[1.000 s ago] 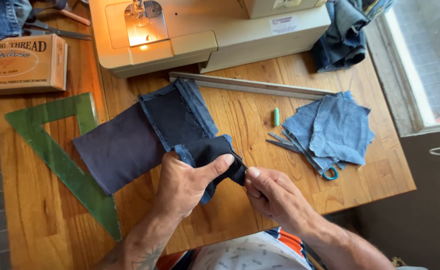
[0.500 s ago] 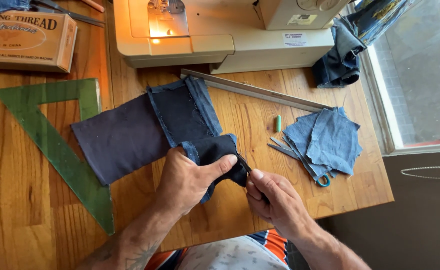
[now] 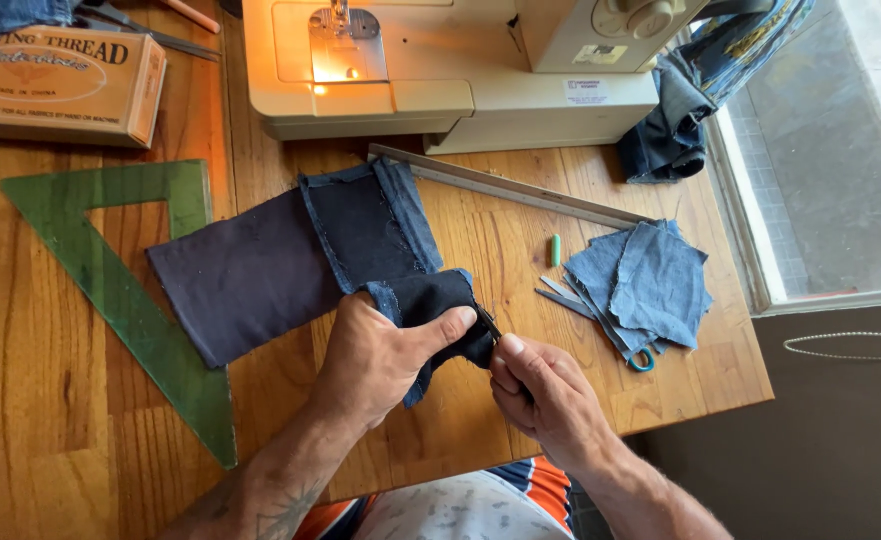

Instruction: Trimming the edges of denim fabric pieces using thread snips on a wooden table next to a sewing machine

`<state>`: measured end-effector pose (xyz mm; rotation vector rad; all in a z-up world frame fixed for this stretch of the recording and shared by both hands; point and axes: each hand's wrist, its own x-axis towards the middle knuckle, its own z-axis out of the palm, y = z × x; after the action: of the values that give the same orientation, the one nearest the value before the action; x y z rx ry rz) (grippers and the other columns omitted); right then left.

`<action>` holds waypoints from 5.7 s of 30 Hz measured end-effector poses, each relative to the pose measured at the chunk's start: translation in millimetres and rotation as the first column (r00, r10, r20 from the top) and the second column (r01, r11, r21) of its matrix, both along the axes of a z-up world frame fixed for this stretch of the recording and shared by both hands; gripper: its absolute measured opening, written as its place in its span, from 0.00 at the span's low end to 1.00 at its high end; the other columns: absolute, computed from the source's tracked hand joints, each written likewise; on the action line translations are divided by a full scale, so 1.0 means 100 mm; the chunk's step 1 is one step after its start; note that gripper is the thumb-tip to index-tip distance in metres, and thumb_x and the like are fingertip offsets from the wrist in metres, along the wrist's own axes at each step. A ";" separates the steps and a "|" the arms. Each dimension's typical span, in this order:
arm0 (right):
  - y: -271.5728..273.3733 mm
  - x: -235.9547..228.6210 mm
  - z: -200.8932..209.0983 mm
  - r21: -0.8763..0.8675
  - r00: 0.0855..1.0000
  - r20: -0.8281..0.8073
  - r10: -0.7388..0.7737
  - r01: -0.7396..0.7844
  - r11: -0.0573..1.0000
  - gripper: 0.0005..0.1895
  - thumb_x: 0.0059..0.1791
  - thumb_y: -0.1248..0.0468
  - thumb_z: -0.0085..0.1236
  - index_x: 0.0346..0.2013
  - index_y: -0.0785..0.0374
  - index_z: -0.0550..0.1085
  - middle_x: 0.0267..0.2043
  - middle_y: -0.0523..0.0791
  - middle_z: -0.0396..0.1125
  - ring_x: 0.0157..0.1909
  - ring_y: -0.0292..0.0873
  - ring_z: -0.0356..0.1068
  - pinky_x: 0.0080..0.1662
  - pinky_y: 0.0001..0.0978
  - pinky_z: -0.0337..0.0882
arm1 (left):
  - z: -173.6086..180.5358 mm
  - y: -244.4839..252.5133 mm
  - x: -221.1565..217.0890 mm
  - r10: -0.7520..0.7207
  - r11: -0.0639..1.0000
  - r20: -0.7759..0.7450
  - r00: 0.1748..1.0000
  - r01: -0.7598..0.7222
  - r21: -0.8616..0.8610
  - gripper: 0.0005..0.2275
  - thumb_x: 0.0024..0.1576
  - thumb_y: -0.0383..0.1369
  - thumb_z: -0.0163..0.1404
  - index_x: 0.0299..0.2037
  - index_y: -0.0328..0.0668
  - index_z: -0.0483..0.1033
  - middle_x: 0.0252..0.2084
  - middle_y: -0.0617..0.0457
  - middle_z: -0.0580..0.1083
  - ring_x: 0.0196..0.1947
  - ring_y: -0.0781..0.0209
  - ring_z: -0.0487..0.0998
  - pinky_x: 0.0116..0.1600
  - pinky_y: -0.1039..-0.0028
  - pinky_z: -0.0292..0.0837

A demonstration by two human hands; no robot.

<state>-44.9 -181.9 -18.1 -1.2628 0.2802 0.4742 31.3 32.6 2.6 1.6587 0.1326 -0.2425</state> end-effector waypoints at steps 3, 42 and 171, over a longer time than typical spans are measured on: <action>0.04 0.04 0.04 -0.030 1.000 0.017 0.012 -0.012 0.999 0.28 0.66 0.46 0.47 0.28 0.58 0.61 0.17 0.39 0.46 0.20 0.35 0.41 0.23 0.31 0.41 | -0.01 0.02 0.00 0.007 1.000 0.016 1.000 -0.007 -0.018 0.08 0.52 0.36 0.75 0.38 0.48 0.91 0.36 0.64 0.86 0.37 0.68 0.87 0.51 0.72 0.85; -0.01 0.22 -0.04 -0.142 0.914 0.354 -0.196 0.260 0.955 0.03 0.58 0.69 0.62 0.41 0.66 0.79 0.17 0.38 0.57 0.18 0.31 0.53 0.23 0.24 0.53 | 0.22 -0.01 -0.09 -0.160 0.981 -0.081 0.984 0.150 -0.121 0.07 0.53 0.32 0.71 0.39 0.40 0.92 0.37 0.50 0.89 0.42 0.60 0.91 0.52 0.63 0.88; -0.11 0.00 -0.01 0.020 0.984 -0.133 0.116 -0.114 0.993 0.27 0.65 0.43 0.53 0.36 0.62 0.71 0.27 0.37 0.49 0.25 0.31 0.45 0.25 0.27 0.41 | 0.11 0.02 0.00 -0.014 1.000 -0.012 1.000 0.014 0.000 0.10 0.53 0.35 0.75 0.41 0.46 0.90 0.41 0.58 0.89 0.43 0.62 0.91 0.55 0.70 0.90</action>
<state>-44.9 -193.0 -19.0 -1.2417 0.3181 0.6606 31.5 34.3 13.1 1.6587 0.1304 -0.2630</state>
